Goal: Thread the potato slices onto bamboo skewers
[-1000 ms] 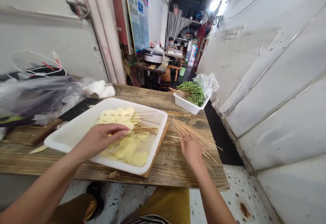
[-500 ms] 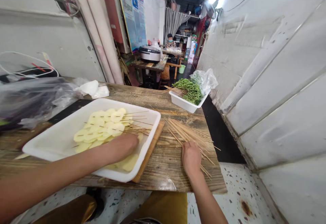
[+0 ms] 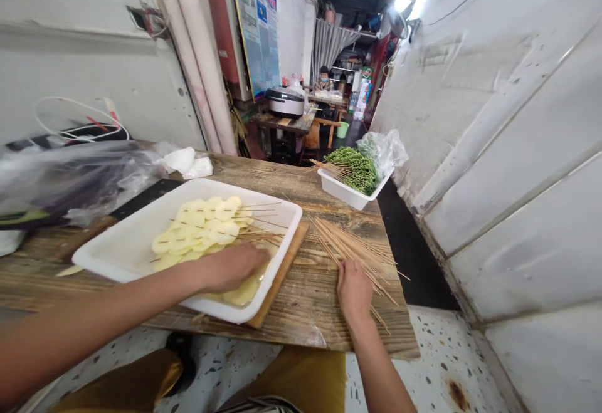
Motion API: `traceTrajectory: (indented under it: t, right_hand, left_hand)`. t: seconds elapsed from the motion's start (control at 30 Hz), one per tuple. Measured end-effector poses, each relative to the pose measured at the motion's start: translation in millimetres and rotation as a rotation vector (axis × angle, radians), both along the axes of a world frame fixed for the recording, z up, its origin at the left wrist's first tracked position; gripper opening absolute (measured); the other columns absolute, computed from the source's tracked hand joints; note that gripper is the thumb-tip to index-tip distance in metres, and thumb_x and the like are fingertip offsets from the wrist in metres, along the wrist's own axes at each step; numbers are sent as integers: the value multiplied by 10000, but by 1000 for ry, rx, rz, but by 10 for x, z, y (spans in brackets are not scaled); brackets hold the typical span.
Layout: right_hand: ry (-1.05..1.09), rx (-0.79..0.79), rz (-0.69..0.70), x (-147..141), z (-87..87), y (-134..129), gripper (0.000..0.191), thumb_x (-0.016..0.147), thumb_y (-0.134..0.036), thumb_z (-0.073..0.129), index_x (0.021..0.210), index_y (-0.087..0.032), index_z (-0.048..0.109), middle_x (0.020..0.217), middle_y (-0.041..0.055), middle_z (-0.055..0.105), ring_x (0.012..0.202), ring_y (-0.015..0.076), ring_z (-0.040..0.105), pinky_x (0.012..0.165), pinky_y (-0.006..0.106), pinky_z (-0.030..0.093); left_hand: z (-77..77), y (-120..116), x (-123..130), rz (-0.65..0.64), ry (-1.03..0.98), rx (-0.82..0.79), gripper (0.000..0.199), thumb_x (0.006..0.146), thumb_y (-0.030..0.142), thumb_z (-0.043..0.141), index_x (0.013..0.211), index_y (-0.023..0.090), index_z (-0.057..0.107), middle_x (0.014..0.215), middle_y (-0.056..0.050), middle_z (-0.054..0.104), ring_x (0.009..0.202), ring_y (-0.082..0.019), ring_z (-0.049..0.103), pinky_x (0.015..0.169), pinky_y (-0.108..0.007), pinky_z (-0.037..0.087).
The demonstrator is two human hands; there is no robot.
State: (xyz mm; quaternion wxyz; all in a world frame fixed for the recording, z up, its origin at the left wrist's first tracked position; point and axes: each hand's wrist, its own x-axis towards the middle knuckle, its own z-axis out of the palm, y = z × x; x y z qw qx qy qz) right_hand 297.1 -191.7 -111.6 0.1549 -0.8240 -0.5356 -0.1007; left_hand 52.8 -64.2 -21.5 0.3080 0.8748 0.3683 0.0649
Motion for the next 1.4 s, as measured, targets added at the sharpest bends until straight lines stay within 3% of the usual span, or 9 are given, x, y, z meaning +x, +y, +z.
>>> traceTrajectory:
  t: [0.1,0.27,0.33,0.57,0.87,1.1,1.23,1.3,1.4]
  right_hand:
    - [-3,15,7,14,-22,-8,214,910,-219,405,811,-163,587,784,61,632,682,169,565,587,256,310]
    - [9,33,9,37,-57,0,214,909,-230,405,812,-159,581,779,53,630,684,163,573,576,245,315]
    - [7,53,0,41,-73,7,226,913,-238,395,830,-153,587,793,57,637,692,160,578,568,242,312]
    - [-26,77,-16,50,-105,7,230,910,-251,403,835,-151,596,802,56,654,650,154,579,530,242,291]
    - [-42,151,1,57,-124,5,272,918,-253,357,849,-146,598,799,70,640,672,167,576,551,243,332]
    - [-6,358,109,70,-70,-36,262,908,-237,357,927,-134,597,835,104,628,741,204,590,622,291,440]
    - [171,535,276,-107,249,-148,266,904,-219,375,1004,-133,606,915,133,631,849,220,605,745,347,486]
    - [301,483,389,-291,436,-225,268,903,-217,410,1070,-153,610,854,95,661,746,189,632,683,307,508]
    - [453,354,533,-617,660,-314,294,899,-220,444,1136,-152,603,769,64,691,612,157,642,599,260,516]
  left_hand:
    - [86,-2,-85,-157,134,-83,203,652,154,518,722,228,693,781,-76,706,706,-257,628,653,-306,416]
    - [34,53,-164,-16,280,152,236,751,192,454,802,174,684,883,-140,690,838,-282,620,725,-341,421]
    - [-7,37,-114,-60,327,194,231,771,229,464,839,157,673,905,-153,676,861,-288,611,741,-355,422]
    - [64,-23,145,-233,416,163,494,538,277,741,1006,160,630,1056,-149,616,940,-297,581,767,-331,428]
    - [177,35,32,-304,473,140,363,539,270,672,900,232,671,878,-72,684,819,-270,597,698,-321,392]
    - [163,96,-168,-111,-101,-89,151,665,263,536,673,197,672,653,-3,654,665,-184,585,592,-246,370]
    - [165,90,-250,193,-471,-416,238,656,397,610,724,171,633,645,-12,632,607,-165,580,557,-247,420]
    - [172,50,-273,320,-611,-583,303,639,433,638,786,173,589,728,-33,646,616,-168,603,520,-248,445]
    - [177,-4,-297,351,-716,-680,382,611,429,682,866,186,535,818,-56,654,646,-183,632,442,-217,435]
